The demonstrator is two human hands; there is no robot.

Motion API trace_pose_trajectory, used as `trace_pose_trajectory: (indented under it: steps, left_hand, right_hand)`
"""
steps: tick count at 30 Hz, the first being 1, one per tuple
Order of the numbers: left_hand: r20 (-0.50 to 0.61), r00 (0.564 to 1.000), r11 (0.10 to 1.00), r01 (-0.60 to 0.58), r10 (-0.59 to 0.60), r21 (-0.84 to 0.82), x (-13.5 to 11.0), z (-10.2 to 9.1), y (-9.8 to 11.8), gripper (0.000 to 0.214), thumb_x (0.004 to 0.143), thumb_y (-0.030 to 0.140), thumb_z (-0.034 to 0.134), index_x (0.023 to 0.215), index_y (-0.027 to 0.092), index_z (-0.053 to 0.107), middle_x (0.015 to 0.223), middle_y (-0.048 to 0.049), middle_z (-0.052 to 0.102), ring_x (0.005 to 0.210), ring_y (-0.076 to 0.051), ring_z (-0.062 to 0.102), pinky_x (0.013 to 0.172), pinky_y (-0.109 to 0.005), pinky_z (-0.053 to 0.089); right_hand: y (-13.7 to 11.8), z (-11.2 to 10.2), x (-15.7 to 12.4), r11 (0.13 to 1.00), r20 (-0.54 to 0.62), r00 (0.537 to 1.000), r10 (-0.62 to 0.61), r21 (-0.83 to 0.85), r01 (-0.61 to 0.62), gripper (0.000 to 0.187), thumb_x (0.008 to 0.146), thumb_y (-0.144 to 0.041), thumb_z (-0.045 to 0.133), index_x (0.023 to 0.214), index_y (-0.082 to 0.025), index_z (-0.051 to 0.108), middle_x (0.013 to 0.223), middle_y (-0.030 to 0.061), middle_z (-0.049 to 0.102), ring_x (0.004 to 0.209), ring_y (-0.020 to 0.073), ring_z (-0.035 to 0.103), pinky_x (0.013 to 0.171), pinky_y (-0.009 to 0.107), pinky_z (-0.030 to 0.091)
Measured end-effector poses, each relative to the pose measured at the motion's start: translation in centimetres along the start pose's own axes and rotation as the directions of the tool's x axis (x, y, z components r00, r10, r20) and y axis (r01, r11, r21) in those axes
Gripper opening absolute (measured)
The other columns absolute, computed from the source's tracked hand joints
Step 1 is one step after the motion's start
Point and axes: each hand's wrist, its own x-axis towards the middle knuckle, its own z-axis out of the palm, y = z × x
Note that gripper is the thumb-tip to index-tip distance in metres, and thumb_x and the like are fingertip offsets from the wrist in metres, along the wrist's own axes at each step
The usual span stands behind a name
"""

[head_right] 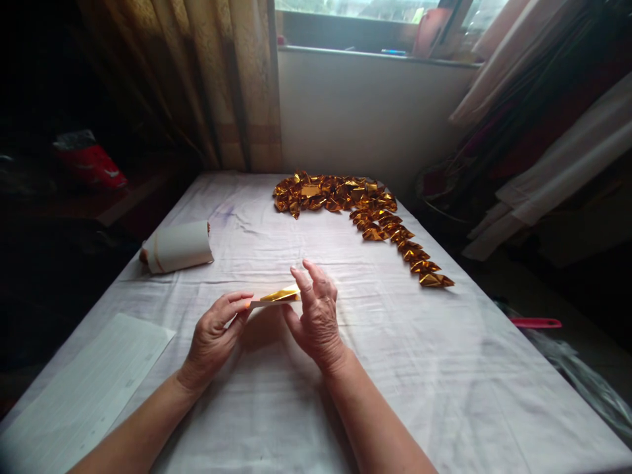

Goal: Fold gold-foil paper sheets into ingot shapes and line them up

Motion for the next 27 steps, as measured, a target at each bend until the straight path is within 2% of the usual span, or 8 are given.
trace_pose_trajectory:
  steps: [2,5,7,9,13,19,23,27]
  left_hand:
    - [0.041,0.996,0.996,-0.083,0.081,0.027,0.2,-0.4,-0.1,0.021,0.094,0.015,0.054,0.105,0.025,0.069,0.103,-0.0046,0.071,0.094,-0.015,0.067,0.082,-0.028,0.057]
    - [0.097,0.969,0.964,-0.238,0.228,0.121,0.5,-1.0,-0.3,0.024,0.094,0.015,0.054,0.109,0.026,0.069,0.103,-0.0041,0.070,0.095,-0.016,0.066,0.083,-0.029,0.056]
    - [0.113,0.942,0.917,-0.333,0.315,0.221,0.8,-1.4,-0.4,0.025,0.093,0.014,0.055,0.109,0.027,0.070,0.105,-0.0045,0.069,0.099,-0.017,0.065,0.086,-0.032,0.054]
    - [0.116,0.925,0.863,-0.380,0.363,0.332,1.1,-1.7,-0.5,0.028,0.092,0.012,0.056,0.108,0.029,0.071,0.104,-0.0046,0.068,0.099,-0.018,0.063,0.087,-0.034,0.053]
    - [0.128,0.921,0.811,-0.386,0.368,0.440,1.2,-1.9,-0.8,0.034,0.091,0.010,0.055,0.111,0.034,0.071,0.095,-0.0029,0.066,0.092,-0.017,0.063,0.083,-0.031,0.054]
    - [0.147,0.947,0.865,-0.322,0.287,0.384,0.3,-1.3,-1.6,0.029,0.094,0.010,0.049,0.109,0.025,0.068,0.105,-0.0024,0.068,0.074,-0.008,0.067,0.064,-0.017,0.056]
    - [0.176,0.967,0.945,-0.224,0.185,0.238,0.0,-1.0,-1.7,0.023,0.096,0.016,0.047,0.108,0.023,0.066,0.111,-0.0043,0.069,0.093,-0.012,0.069,0.076,-0.020,0.059]
    - [0.344,0.922,0.972,-0.217,0.174,0.090,0.0,-1.5,-1.7,0.026,0.094,0.013,0.046,0.110,0.021,0.065,0.107,-0.0057,0.070,0.097,-0.014,0.067,0.083,-0.026,0.057]
  right_hand:
    - [0.6,-0.4,0.1,0.993,0.047,0.997,-0.069,-0.097,0.073,0.047,0.085,-0.023,0.062,0.130,-0.028,0.056,0.146,0.0129,0.046,0.137,0.0320,0.040,0.108,0.052,0.035]
    - [1.0,-0.9,0.1,0.974,0.100,0.979,-0.176,-0.128,0.189,0.022,0.089,-0.022,0.059,0.106,-0.032,0.069,0.137,0.0048,0.058,0.134,0.0285,0.045,0.108,0.049,0.032]
    - [1.0,-1.0,0.1,0.965,0.094,0.972,-0.217,-0.132,0.228,0.018,0.092,-0.022,0.057,0.097,-0.033,0.071,0.127,0.0012,0.066,0.128,0.0254,0.051,0.107,0.046,0.032]
    - [0.9,-1.1,0.1,0.962,0.081,0.972,-0.219,-0.148,0.229,0.018,0.093,-0.023,0.057,0.096,-0.033,0.072,0.123,0.0000,0.069,0.124,0.0236,0.055,0.105,0.044,0.033]
    - [0.8,-1.2,0.2,0.966,0.066,0.978,-0.198,-0.157,0.206,0.020,0.093,-0.022,0.059,0.100,-0.035,0.073,0.122,0.0001,0.070,0.118,0.0236,0.059,0.101,0.042,0.037]
    - [0.7,-0.8,-0.2,0.961,0.090,0.967,-0.240,-0.115,0.249,0.024,0.095,-0.018,0.055,0.104,-0.031,0.073,0.118,0.0034,0.072,0.110,0.0221,0.063,0.093,0.038,0.046]
    - [0.7,-0.7,-0.8,0.950,0.188,0.949,-0.251,-0.141,0.279,0.025,0.095,-0.018,0.053,0.104,-0.029,0.072,0.115,0.0042,0.072,0.106,0.0219,0.064,0.091,0.038,0.049]
    - [1.0,-0.9,-1.2,0.937,0.342,0.896,-0.284,-0.099,0.335,0.019,0.093,-0.019,0.057,0.103,-0.026,0.072,0.107,0.0046,0.074,0.093,0.0204,0.067,0.082,0.034,0.052]
